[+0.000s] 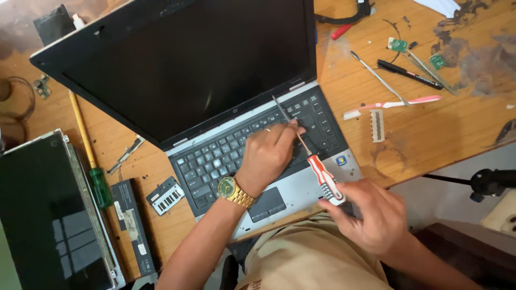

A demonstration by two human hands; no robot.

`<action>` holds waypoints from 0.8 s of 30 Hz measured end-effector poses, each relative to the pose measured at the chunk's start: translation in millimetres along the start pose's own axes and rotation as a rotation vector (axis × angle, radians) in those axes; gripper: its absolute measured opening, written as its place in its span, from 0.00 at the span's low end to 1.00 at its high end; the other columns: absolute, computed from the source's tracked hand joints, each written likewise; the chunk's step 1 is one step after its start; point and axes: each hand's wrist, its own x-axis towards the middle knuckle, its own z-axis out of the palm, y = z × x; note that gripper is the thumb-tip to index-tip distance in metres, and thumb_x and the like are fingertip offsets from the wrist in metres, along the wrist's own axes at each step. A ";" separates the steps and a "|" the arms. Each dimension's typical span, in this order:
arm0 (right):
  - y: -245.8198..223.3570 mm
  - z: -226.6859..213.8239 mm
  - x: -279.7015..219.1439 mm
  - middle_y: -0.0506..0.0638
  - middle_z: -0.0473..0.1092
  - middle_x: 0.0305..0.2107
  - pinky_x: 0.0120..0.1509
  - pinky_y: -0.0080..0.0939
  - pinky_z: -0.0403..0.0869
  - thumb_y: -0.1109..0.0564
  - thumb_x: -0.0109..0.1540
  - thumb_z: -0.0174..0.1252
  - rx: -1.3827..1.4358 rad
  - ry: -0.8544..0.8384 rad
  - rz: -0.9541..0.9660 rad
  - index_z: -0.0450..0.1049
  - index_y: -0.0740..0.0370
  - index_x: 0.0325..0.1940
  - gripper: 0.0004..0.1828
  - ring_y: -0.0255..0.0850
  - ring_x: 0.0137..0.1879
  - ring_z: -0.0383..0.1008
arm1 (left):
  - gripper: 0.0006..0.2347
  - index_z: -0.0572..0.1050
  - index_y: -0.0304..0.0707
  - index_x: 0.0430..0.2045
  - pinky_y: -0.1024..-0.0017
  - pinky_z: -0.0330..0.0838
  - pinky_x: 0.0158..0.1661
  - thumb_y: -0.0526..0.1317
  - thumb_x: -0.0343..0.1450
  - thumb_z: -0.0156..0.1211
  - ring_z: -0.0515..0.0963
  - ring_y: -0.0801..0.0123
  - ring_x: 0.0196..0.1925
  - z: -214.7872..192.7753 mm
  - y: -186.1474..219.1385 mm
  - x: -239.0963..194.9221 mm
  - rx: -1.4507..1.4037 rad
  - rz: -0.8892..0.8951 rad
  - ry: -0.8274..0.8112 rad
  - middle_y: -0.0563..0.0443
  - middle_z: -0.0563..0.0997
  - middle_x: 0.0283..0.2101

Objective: The person reassembles a laptop by connecting internal cables, installing the keyboard, and securing the screen bezel. They use a screwdriver and tweezers to manipulate connectors and clips while working at a cluttered workbench.

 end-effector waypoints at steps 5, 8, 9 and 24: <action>4.2 8.9 0.6 0.51 0.72 0.24 0.30 0.41 0.69 0.61 0.54 0.72 0.080 -0.005 0.011 0.73 0.66 0.45 0.19 0.42 0.26 0.73 | 0.05 0.77 0.33 0.31 0.64 0.72 0.28 0.33 0.73 0.69 0.77 0.60 0.26 -8.9 4.5 10.5 0.079 -0.031 0.029 0.49 0.75 0.26; 3.0 14.1 -4.2 0.53 0.71 0.25 0.32 0.43 0.69 0.62 0.54 0.70 0.069 0.038 0.014 0.72 0.69 0.49 0.22 0.44 0.27 0.72 | 0.05 0.77 0.31 0.36 0.64 0.74 0.34 0.32 0.72 0.66 0.79 0.60 0.33 -22.0 6.1 14.3 0.011 0.058 0.046 0.48 0.76 0.33; 3.2 14.1 -5.3 0.52 0.71 0.24 0.31 0.42 0.70 0.63 0.54 0.70 0.064 0.048 0.042 0.72 0.69 0.50 0.22 0.43 0.26 0.72 | 0.07 0.77 0.29 0.38 0.65 0.74 0.34 0.30 0.68 0.65 0.79 0.59 0.32 -25.5 7.2 15.2 0.019 0.095 0.047 0.46 0.77 0.33; 38.7 34.0 -17.9 0.69 0.56 0.70 0.78 0.58 0.55 0.57 0.51 0.64 0.005 -0.202 0.363 0.56 0.70 0.74 0.48 0.63 0.78 0.53 | 0.03 0.78 0.31 0.34 0.66 0.70 0.30 0.29 0.72 0.68 0.76 0.64 0.29 -16.4 7.3 3.4 0.057 0.088 0.051 0.50 0.74 0.30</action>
